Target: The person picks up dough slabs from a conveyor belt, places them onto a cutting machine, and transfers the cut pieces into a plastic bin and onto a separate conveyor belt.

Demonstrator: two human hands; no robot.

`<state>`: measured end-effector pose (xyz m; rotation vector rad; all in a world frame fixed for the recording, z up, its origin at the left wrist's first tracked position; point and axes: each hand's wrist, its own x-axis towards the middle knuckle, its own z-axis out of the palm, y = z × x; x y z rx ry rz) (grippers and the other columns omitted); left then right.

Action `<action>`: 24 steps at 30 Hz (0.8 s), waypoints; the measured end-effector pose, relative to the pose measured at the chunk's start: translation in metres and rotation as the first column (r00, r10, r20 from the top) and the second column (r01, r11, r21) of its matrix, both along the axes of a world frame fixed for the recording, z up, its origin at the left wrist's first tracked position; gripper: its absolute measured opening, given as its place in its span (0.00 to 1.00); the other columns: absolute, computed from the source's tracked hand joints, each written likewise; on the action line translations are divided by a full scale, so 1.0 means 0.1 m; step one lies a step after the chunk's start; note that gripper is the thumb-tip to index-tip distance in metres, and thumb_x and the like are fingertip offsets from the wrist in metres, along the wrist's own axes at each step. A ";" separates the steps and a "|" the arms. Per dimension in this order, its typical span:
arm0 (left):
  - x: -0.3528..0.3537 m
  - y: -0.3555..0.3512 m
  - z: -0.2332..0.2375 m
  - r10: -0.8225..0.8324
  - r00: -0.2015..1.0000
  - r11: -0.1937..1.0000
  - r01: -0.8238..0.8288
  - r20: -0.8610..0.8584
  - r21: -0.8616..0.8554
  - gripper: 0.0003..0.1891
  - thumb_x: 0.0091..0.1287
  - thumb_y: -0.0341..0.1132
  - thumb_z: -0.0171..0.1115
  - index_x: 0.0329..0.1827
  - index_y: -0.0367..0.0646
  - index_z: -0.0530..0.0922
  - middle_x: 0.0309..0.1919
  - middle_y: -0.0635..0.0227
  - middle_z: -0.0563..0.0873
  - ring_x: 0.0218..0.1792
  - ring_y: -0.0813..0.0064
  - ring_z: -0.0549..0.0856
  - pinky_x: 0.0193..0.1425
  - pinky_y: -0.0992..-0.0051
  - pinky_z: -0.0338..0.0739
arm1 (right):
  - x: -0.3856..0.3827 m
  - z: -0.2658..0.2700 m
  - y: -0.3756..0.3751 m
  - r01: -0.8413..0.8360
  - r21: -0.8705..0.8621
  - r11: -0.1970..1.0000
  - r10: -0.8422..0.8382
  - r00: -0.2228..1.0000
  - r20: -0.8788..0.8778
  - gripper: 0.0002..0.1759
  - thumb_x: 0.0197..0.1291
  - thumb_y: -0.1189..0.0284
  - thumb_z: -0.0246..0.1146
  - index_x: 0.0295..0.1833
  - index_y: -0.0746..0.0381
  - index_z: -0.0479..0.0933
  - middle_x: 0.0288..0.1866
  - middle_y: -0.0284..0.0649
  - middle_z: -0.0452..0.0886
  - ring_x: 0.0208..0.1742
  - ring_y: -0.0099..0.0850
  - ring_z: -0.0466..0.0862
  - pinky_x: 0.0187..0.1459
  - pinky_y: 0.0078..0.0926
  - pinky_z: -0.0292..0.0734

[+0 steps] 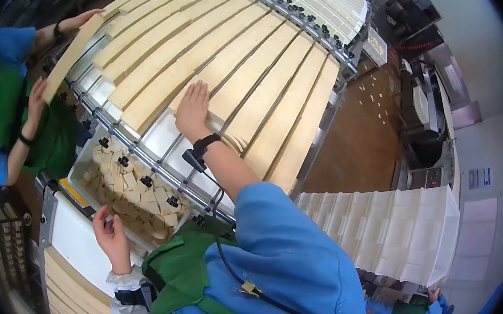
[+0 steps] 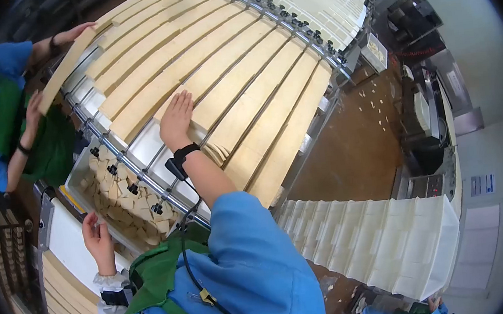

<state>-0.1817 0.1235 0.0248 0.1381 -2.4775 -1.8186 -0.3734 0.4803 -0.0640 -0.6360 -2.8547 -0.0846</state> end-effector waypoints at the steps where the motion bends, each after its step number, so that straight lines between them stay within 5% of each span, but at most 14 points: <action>1: 0.05 -0.08 -0.03 0.025 1.000 1.000 -0.025 0.016 0.006 0.20 0.72 0.23 0.62 0.67 0.37 0.75 0.62 0.62 0.79 0.62 0.71 0.79 0.63 0.71 0.78 | -0.01 -0.02 0.00 -0.003 0.000 1.000 0.003 1.000 0.004 0.63 0.56 0.49 0.75 0.82 0.77 0.51 0.85 0.67 0.48 0.87 0.61 0.46 0.85 0.54 0.34; 6: 0.49 -0.77 -0.22 0.171 0.980 0.985 -0.172 0.100 0.004 0.19 0.71 0.23 0.62 0.65 0.37 0.76 0.59 0.63 0.81 0.59 0.71 0.81 0.59 0.72 0.80 | 0.01 0.10 -0.01 -0.001 0.011 1.000 0.000 0.994 0.109 0.63 0.58 0.45 0.72 0.82 0.77 0.49 0.85 0.67 0.48 0.87 0.61 0.46 0.84 0.58 0.38; 8: 0.75 -1.13 -0.40 0.268 0.954 0.962 -0.272 0.134 0.014 0.20 0.70 0.23 0.62 0.65 0.39 0.77 0.55 0.64 0.83 0.55 0.72 0.82 0.59 0.73 0.80 | 0.15 0.27 -0.20 -0.062 0.167 0.984 0.062 0.998 0.005 0.63 0.56 0.43 0.71 0.82 0.75 0.51 0.85 0.67 0.51 0.86 0.62 0.49 0.81 0.69 0.40; 9: 0.92 -1.34 -0.54 0.329 0.931 0.942 -0.335 0.159 0.010 0.20 0.69 0.23 0.63 0.65 0.40 0.77 0.53 0.64 0.83 0.53 0.73 0.82 0.58 0.73 0.80 | 0.22 0.49 -0.44 -0.120 0.165 0.979 0.122 0.993 0.001 0.60 0.56 0.47 0.70 0.82 0.74 0.53 0.85 0.66 0.51 0.86 0.61 0.48 0.80 0.70 0.40; 10: 1.11 -1.55 -0.68 0.393 0.900 0.917 -0.400 0.190 -0.004 0.22 0.67 0.24 0.64 0.65 0.41 0.77 0.49 0.65 0.83 0.50 0.74 0.82 0.57 0.73 0.79 | 0.31 0.69 -0.72 -0.256 -0.065 0.964 0.246 0.960 -0.133 0.47 0.59 0.64 0.61 0.81 0.74 0.56 0.84 0.66 0.51 0.86 0.62 0.48 0.80 0.71 0.35; 11: 1.31 -1.70 -0.77 0.444 0.863 0.880 -0.471 0.242 0.061 0.23 0.66 0.25 0.66 0.66 0.42 0.77 0.45 0.65 0.83 0.46 0.75 0.82 0.54 0.73 0.80 | 0.40 0.81 -1.06 -0.361 -0.049 0.931 0.352 0.926 -0.138 0.50 0.55 0.65 0.64 0.81 0.73 0.57 0.85 0.66 0.51 0.86 0.62 0.48 0.80 0.72 0.36; 15: 1.88 -2.16 -1.10 0.621 0.700 0.776 -0.612 0.354 -0.152 0.34 0.61 0.28 0.68 0.73 0.47 0.68 0.28 0.71 0.77 0.29 0.76 0.78 0.32 0.71 0.75 | 0.84 0.77 -2.60 -0.826 -0.171 0.537 0.756 0.561 -0.337 0.36 0.57 0.66 0.68 0.70 0.68 0.70 0.76 0.63 0.64 0.80 0.62 0.59 0.78 0.70 0.48; 17: 2.00 -2.24 -1.00 0.711 0.609 0.701 -0.647 0.351 -0.298 0.40 0.54 0.32 0.72 0.74 0.48 0.67 0.24 0.69 0.76 0.26 0.71 0.78 0.32 0.67 0.76 | 1.04 0.59 -3.44 -0.923 -0.262 0.280 0.860 0.363 -0.358 0.33 0.57 0.69 0.68 0.68 0.69 0.72 0.73 0.63 0.67 0.77 0.62 0.63 0.78 0.63 0.56; 18: 2.08 -2.31 -1.03 0.704 0.574 0.697 -0.672 0.419 -0.250 0.42 0.53 0.31 0.72 0.74 0.47 0.65 0.28 0.67 0.79 0.27 0.71 0.79 0.34 0.68 0.77 | 1.12 0.50 -3.85 -0.928 -0.334 0.163 0.890 0.284 -0.357 0.32 0.57 0.70 0.68 0.67 0.69 0.72 0.73 0.63 0.68 0.77 0.62 0.64 0.77 0.60 0.59; 19: 2.21 -2.35 -1.11 0.766 0.607 0.642 -0.728 0.212 -0.240 0.45 0.52 0.29 0.75 0.76 0.48 0.64 0.26 0.72 0.76 0.23 0.77 0.74 0.28 0.73 0.72 | 1.27 0.50 -4.25 -0.915 -0.400 0.054 0.910 0.210 -0.357 0.30 0.57 0.71 0.68 0.66 0.70 0.73 0.72 0.62 0.69 0.76 0.61 0.66 0.77 0.57 0.61; 21: 2.31 -2.46 -1.09 0.795 0.533 0.597 -0.772 0.288 -0.217 0.47 0.52 0.30 0.77 0.77 0.48 0.62 0.27 0.72 0.75 0.25 0.79 0.74 0.28 0.74 0.71 | 1.41 0.36 -5.02 -0.875 -0.472 -0.107 0.917 0.097 -0.387 0.29 0.60 0.73 0.67 0.66 0.71 0.74 0.73 0.62 0.69 0.77 0.59 0.66 0.77 0.53 0.63; 24: 2.32 -2.64 -0.56 0.698 0.511 0.629 -0.772 0.502 -0.089 0.48 0.55 0.24 0.75 0.79 0.42 0.59 0.49 0.59 0.85 0.40 0.73 0.85 0.42 0.73 0.81 | 1.51 0.18 -6.08 -0.876 -0.469 -0.115 0.946 0.047 -0.320 0.33 0.63 0.69 0.65 0.70 0.73 0.70 0.77 0.62 0.66 0.80 0.57 0.62 0.80 0.51 0.57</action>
